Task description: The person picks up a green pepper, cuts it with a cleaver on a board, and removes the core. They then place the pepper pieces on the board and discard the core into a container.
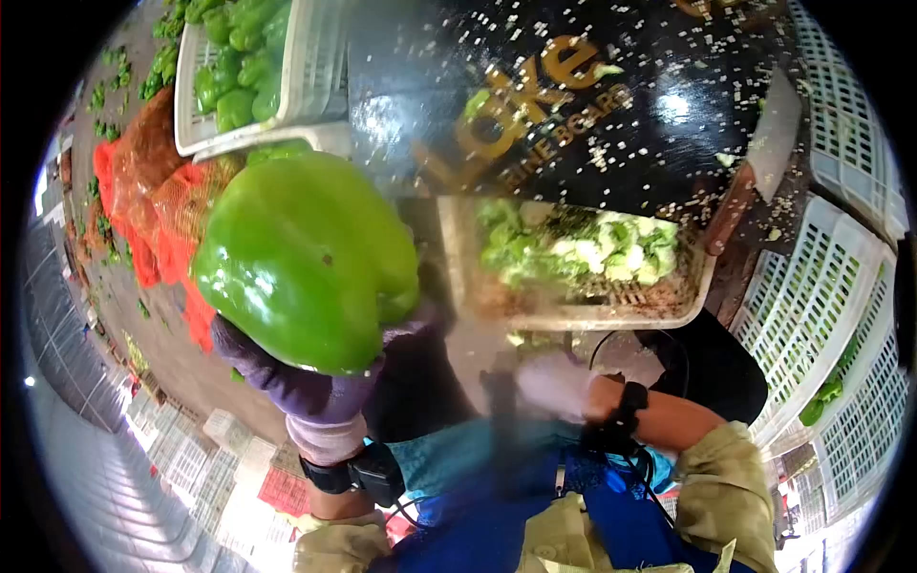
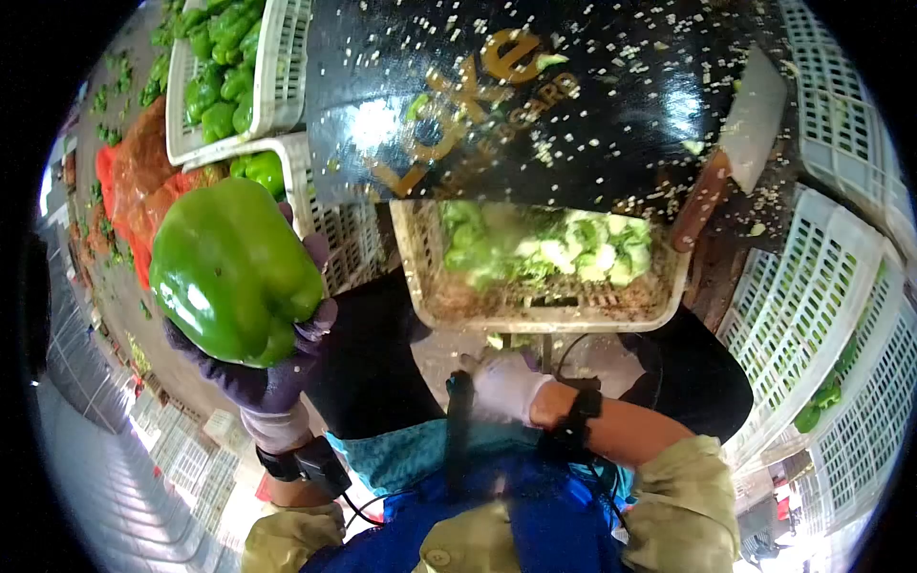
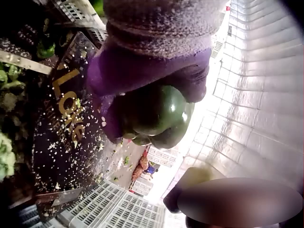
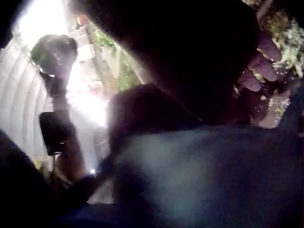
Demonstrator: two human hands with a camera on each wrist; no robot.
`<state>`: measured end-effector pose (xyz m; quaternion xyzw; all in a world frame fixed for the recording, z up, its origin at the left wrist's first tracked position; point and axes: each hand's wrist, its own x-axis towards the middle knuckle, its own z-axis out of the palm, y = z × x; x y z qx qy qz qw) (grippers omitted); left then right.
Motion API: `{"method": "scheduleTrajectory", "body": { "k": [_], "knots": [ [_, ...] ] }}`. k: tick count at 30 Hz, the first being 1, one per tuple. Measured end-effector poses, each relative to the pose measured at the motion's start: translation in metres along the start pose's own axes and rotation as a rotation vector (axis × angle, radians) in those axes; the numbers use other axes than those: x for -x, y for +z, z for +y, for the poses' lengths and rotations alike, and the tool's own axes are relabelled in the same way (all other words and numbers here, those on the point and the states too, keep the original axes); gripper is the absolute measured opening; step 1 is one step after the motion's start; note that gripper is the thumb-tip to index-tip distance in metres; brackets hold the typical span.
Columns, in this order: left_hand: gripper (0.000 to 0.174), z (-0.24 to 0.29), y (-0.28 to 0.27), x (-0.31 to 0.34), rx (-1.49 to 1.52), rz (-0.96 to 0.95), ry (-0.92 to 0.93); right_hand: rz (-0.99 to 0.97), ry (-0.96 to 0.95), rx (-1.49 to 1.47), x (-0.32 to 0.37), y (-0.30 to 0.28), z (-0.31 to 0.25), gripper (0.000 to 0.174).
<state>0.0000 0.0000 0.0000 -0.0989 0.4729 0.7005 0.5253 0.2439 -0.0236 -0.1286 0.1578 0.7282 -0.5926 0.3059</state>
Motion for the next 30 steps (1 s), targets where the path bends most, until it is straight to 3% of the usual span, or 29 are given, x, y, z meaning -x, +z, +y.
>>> {"method": "scheduleTrajectory", "body": {
  "k": [1, 3, 4, 7, 9, 11, 12, 13, 14, 16, 17, 18, 21, 23, 25, 27, 30],
  "knots": [
    [0.09, -0.002, -0.001, -0.007, 0.0, -0.024, 0.002, -0.096, 0.034, 0.026, 0.011, -0.031, -0.015, 0.052],
    [0.089, 0.003, 0.023, -0.005, 0.005, -0.124, 0.047, -0.006, -0.089, 0.014, 0.033, -0.061, -0.021, 0.041],
    [0.088, 0.004, 0.029, -0.009, 0.043, -0.175, 0.027, -0.083, -0.058, 0.145, 0.046, -0.086, -0.03, 0.042],
    [0.083, 0.001, 0.047, -0.018, 0.043, -0.322, 0.032, 0.205, -0.254, 0.084, 0.086, -0.131, -0.024, 0.043],
    [0.082, 0.001, 0.052, -0.014, 0.036, -0.44, 0.022, 0.451, -0.111, 0.233, 0.114, -0.17, -0.038, 0.038],
    [0.07, -0.006, 0.057, -0.004, 0.008, -0.402, 0.012, 0.899, 0.058, 0.459, 0.127, -0.18, -0.022, 0.038],
    [0.064, -0.012, 0.052, -0.004, -0.153, -0.418, 0.113, 1.021, 0.235, 0.485, 0.137, -0.182, -0.017, 0.04],
    [0.058, -0.019, 0.046, -0.004, -0.312, -0.419, 0.218, 1.025, 0.456, 0.512, 0.142, -0.186, -0.01, 0.045],
    [0.056, -0.013, 0.055, 0.011, -0.05, -0.381, -0.074, 1.022, 0.51, 0.523, 0.153, -0.18, 0.006, 0.053],
    [0.056, -0.013, 0.047, 0.021, -0.238, -0.52, -0.025, 0.951, 0.692, 0.5, 0.162, -0.177, 0.027, 0.067],
    [0.055, -0.014, 0.037, 0.022, -0.224, -0.537, -0.079, 0.965, 0.693, 0.568, 0.161, -0.174, 0.048, 0.07],
    [0.054, -0.016, 0.03, 0.026, -0.245, -0.547, -0.067, 0.897, 0.78, 0.416, 0.166, -0.17, 0.024, 0.068],
    [0.052, -0.021, 0.01, 0.054, -0.29, -0.542, -0.06, 0.958, 0.562, 0.184, 0.177, -0.137, 0.006, 0.063],
    [0.05, -0.021, 0.005, 0.062, -0.258, -0.599, -0.099, 0.981, 0.469, 0.188, 0.182, -0.129, 0.009, 0.065],
    [0.049, -0.025, 0.006, 0.076, -0.329, -0.691, -0.039, 1.05, 0.442, 0.157, 0.195, -0.132, 0.007, 0.068],
    [0.047, -0.029, 0.012, 0.083, -0.347, -0.64, -0.048, 1.197, 0.399, 0.15, 0.195, -0.139, 0.031, 0.069],
    [0.049, -0.048, 0.002, 0.042, -0.396, -0.676, -0.026, 1.249, 0.526, 0.138, 0.195, -0.129, 0.034, 0.072]
  ]
}}
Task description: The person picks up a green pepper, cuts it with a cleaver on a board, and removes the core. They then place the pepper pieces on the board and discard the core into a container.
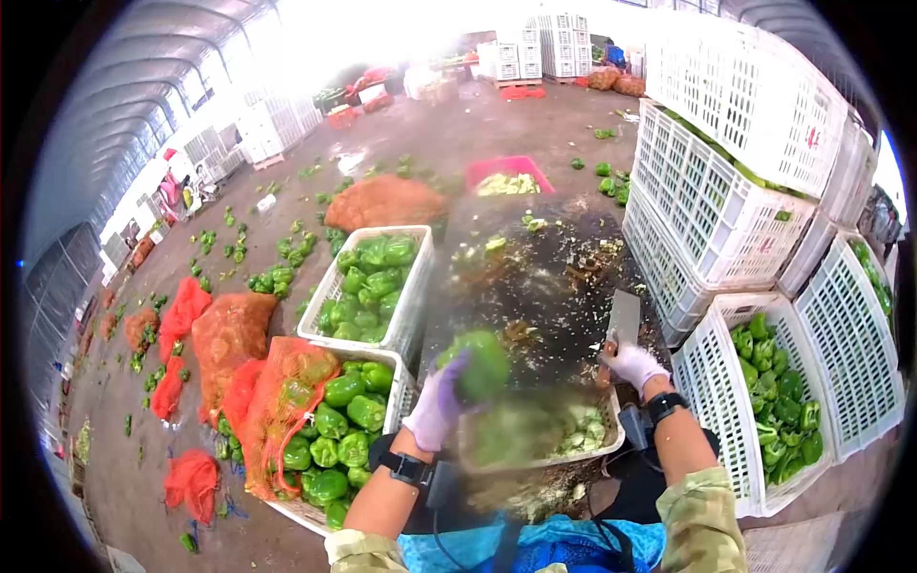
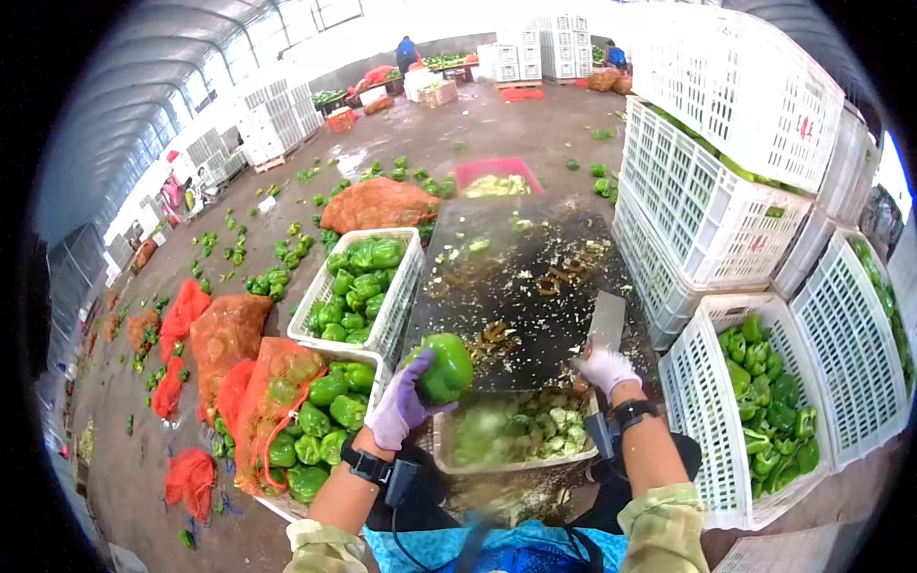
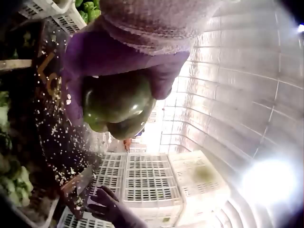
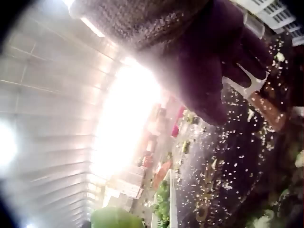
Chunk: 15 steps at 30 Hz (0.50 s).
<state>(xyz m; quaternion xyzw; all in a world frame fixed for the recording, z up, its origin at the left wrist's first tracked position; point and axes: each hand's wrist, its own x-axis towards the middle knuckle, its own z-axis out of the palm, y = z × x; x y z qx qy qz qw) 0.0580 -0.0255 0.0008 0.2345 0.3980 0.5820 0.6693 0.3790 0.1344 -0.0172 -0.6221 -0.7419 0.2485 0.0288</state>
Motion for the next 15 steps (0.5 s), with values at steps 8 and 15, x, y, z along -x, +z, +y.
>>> {"method": "scheduleTrajectory", "body": {
  "k": [8, 15],
  "knots": [
    [0.07, -0.031, -0.049, -0.07, -0.371, 0.117, 0.072, 0.147, 0.19, -0.012, -0.055, 0.082, 0.034, 0.099],
    [0.076, -0.05, -0.054, -0.131, -0.392, 0.335, -0.036, 0.313, 0.15, -0.321, -0.076, 0.087, 0.06, 0.083]
  ]
}}
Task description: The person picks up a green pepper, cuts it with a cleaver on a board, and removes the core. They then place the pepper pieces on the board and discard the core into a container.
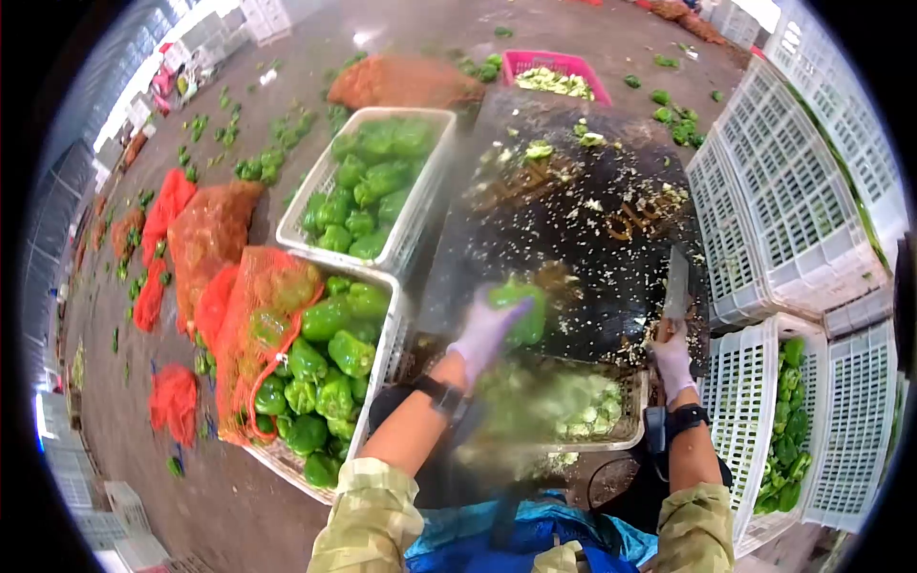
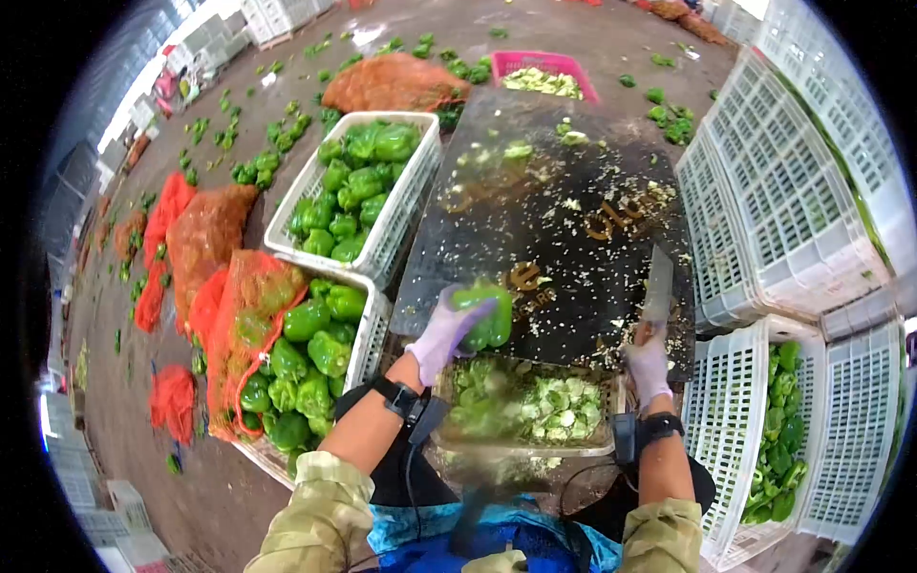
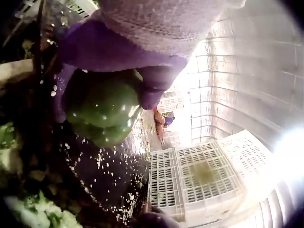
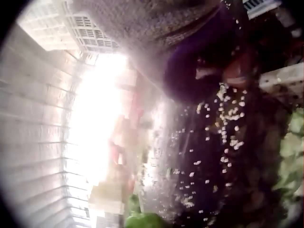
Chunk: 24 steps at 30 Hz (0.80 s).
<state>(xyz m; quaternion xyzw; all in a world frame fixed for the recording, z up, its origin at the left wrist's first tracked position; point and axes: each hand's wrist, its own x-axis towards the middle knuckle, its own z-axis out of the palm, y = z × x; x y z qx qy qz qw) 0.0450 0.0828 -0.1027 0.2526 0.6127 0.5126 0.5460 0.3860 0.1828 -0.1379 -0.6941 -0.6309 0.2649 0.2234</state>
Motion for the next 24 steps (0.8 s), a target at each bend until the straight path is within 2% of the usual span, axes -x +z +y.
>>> {"method": "scheduleTrajectory", "body": {
  "k": [2, 3, 4, 5, 7, 9, 12, 13, 14, 16, 20, 22, 24],
  "knots": [
    [0.076, -0.022, 0.0, -0.014, -0.204, 0.101, 0.081, 0.062, -0.131, -0.161, -0.016, -0.007, 0.016, 0.071],
    [0.075, -0.022, 0.0, -0.014, -0.365, 0.155, 0.107, -0.046, 0.097, -0.569, -0.002, -0.024, -0.023, 0.064],
    [0.073, -0.021, 0.0, -0.012, -0.534, 0.207, 0.133, -0.124, 0.209, -0.821, 0.02, -0.036, -0.059, 0.054],
    [0.072, -0.02, 0.0, -0.011, -0.702, 0.256, 0.158, -0.143, 0.196, -0.881, 0.041, -0.044, -0.088, 0.047],
    [0.067, -0.017, 0.002, -0.012, -0.494, 0.215, 0.138, -0.202, 0.103, -0.951, 0.069, -0.048, -0.111, 0.033],
    [0.064, -0.019, 0.005, -0.014, -0.242, 0.164, 0.126, -0.318, 0.043, -0.809, 0.093, -0.046, -0.129, 0.043],
    [0.064, -0.012, 0.003, -0.008, -0.185, 0.085, 0.059, -0.451, -0.037, -0.616, 0.124, -0.039, -0.149, 0.048],
    [0.063, -0.001, 0.006, -0.005, -0.135, 0.092, -0.061, -0.451, -0.145, -0.391, 0.134, -0.038, -0.153, 0.048],
    [0.062, -0.004, 0.006, -0.007, -0.156, 0.096, -0.052, -0.445, -0.252, -0.163, 0.144, -0.039, -0.156, 0.049],
    [0.06, -0.016, 0.005, -0.012, -0.18, 0.108, -0.032, -0.4, -0.409, -0.02, 0.159, -0.04, -0.165, 0.051],
    [0.058, -0.028, 0.008, -0.013, -0.216, 0.162, 0.05, -0.401, -0.444, -0.004, 0.173, -0.034, -0.159, 0.051],
    [0.058, -0.017, 0.012, -0.002, -0.326, 0.206, 0.119, -0.401, -0.445, -0.007, 0.174, -0.034, -0.162, 0.05],
    [0.054, -0.019, 0.018, 0.004, -0.349, 0.293, 0.168, -0.416, -0.423, -0.022, 0.176, -0.036, -0.166, 0.049]
  ]
}}
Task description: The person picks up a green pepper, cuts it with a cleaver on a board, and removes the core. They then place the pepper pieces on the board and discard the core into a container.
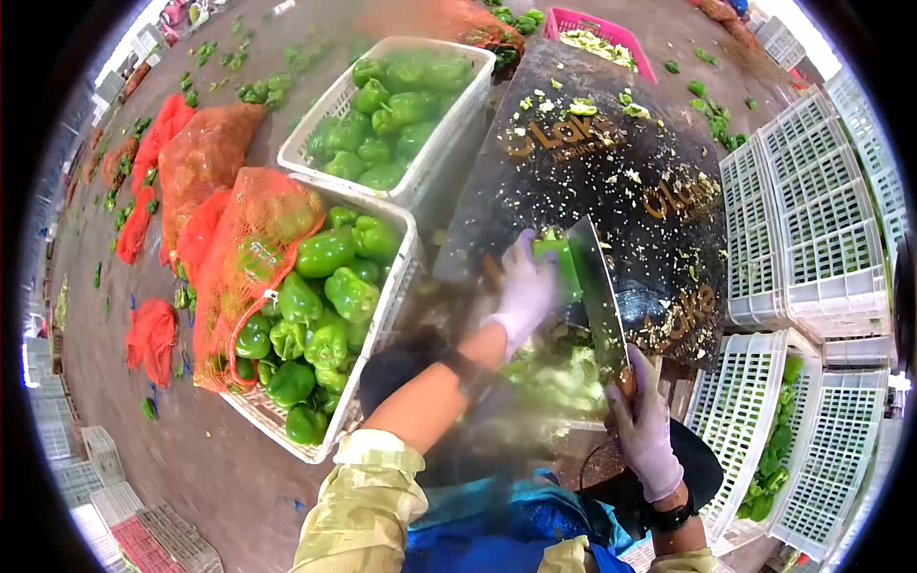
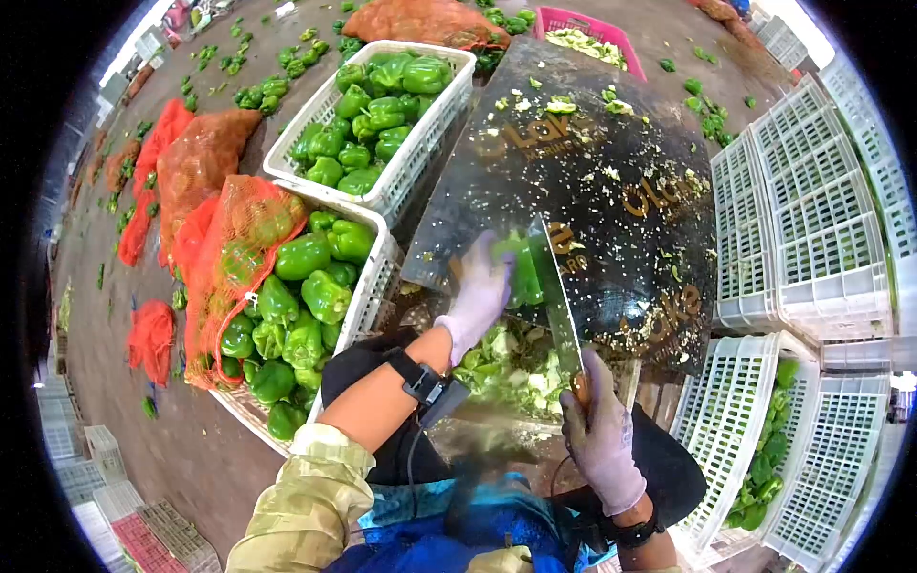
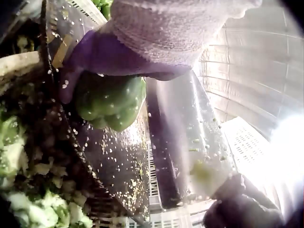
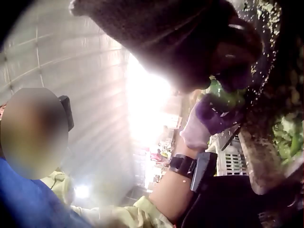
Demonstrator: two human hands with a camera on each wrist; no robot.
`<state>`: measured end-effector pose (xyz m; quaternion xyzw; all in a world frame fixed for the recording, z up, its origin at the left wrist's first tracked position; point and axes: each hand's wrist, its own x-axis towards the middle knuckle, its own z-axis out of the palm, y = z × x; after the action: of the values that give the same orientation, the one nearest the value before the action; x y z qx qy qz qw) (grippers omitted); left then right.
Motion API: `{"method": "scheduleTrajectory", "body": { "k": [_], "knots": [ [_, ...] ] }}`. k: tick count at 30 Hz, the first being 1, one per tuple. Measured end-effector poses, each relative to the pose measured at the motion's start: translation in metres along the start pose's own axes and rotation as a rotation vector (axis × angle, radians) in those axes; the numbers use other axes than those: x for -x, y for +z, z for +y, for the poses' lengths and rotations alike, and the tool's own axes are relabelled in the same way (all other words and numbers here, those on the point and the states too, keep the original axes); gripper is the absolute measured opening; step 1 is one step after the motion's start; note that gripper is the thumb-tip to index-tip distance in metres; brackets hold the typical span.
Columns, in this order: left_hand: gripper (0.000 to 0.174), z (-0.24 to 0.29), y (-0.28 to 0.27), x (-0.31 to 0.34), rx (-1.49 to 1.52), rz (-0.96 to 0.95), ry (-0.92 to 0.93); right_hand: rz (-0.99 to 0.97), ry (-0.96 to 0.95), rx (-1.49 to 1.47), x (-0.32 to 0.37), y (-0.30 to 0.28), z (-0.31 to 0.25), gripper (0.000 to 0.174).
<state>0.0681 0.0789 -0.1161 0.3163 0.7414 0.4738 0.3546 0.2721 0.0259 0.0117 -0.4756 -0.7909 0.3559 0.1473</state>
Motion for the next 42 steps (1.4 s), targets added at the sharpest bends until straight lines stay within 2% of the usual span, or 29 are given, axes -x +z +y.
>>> {"method": "scheduleTrajectory", "body": {
  "k": [3, 6, 10, 12, 13, 14, 15, 16, 18, 20, 21, 22, 24, 25, 28, 29, 33, 36, 37, 40, 41, 42],
  "knots": [
    [0.048, 0.0, 0.002, -0.001, -0.069, 0.037, 0.037, -0.005, -0.107, 0.092, -0.004, 0.001, 0.004, 0.048],
    [0.043, -0.002, 0.004, -0.003, -0.094, 0.075, 0.091, -0.022, -0.104, 0.137, -0.011, 0.005, 0.003, 0.045],
    [0.042, 0.015, -0.003, 0.004, -0.099, 0.015, 0.034, -0.184, 0.058, 0.086, -0.04, 0.003, -0.003, 0.039],
    [0.043, 0.017, -0.004, 0.002, -0.06, -0.004, 0.011, -0.227, -0.004, 0.101, -0.063, 0.008, 0.007, 0.037],
    [0.043, 0.016, -0.004, -0.001, -0.03, 0.007, 0.008, -0.139, -0.173, 0.182, -0.07, 0.013, 0.012, 0.034],
    [0.043, 0.015, -0.005, -0.002, 0.001, 0.014, 0.003, -0.082, -0.215, 0.218, -0.073, 0.024, 0.017, 0.033],
    [0.045, 0.006, -0.004, -0.01, -0.026, 0.021, 0.061, -0.06, -0.2, 0.157, -0.076, 0.039, 0.031, 0.034],
    [0.046, 0.012, -0.009, -0.014, -0.01, -0.005, 0.029, -0.04, -0.204, 0.094, -0.084, 0.053, 0.042, 0.035],
    [0.04, -0.002, -0.008, -0.023, -0.062, 0.065, 0.084, -0.114, -0.096, 0.112, -0.086, 0.059, 0.043, 0.035],
    [0.04, -0.005, -0.014, -0.023, -0.079, 0.033, 0.077, -0.157, -0.033, 0.168, -0.089, 0.046, 0.025, 0.034],
    [0.04, -0.002, -0.013, -0.026, -0.078, 0.018, 0.081, -0.186, -0.07, 0.174, -0.093, 0.03, 0.011, 0.03],
    [0.04, 0.002, -0.011, -0.027, -0.093, 0.027, 0.095, -0.227, -0.095, 0.132, -0.101, 0.02, 0.007, 0.028],
    [0.041, 0.002, -0.008, -0.02, -0.116, 0.049, 0.085, -0.336, -0.029, 0.121, -0.112, 0.011, 0.008, 0.028],
    [0.043, -0.003, -0.006, -0.024, -0.161, 0.081, 0.084, -0.337, -0.026, 0.102, -0.114, 0.016, 0.012, 0.029],
    [0.045, 0.001, -0.014, -0.038, 0.027, 0.011, -0.006, -0.14, -0.202, 0.114, -0.121, 0.049, 0.042, 0.031],
    [0.047, 0.004, -0.016, -0.037, -0.047, 0.0, -0.022, -0.187, -0.053, 0.104, -0.119, 0.053, 0.045, 0.03],
    [0.049, -0.019, -0.013, -0.046, -0.021, 0.027, 0.097, -0.211, -0.086, 0.138, -0.119, 0.046, 0.027, 0.028],
    [0.049, -0.018, -0.024, -0.044, 0.251, -0.088, -0.056, -0.34, -0.112, 0.187, -0.134, 0.03, 0.009, 0.031],
    [0.049, -0.014, -0.027, -0.043, 0.256, -0.069, -0.064, -0.31, -0.116, 0.226, -0.14, 0.041, 0.023, 0.033],
    [0.05, 0.029, -0.037, -0.039, 0.437, -0.068, -0.453, -0.186, -0.112, 0.2, -0.145, 0.074, 0.056, 0.035],
    [0.051, -0.015, -0.024, -0.057, 0.189, -0.047, -0.209, -0.136, -0.16, 0.191, -0.148, 0.089, 0.067, 0.034],
    [0.05, -0.024, -0.023, -0.054, 0.249, -0.051, -0.186, -0.175, -0.135, 0.137, -0.148, 0.085, 0.063, 0.035]
  ]
}}
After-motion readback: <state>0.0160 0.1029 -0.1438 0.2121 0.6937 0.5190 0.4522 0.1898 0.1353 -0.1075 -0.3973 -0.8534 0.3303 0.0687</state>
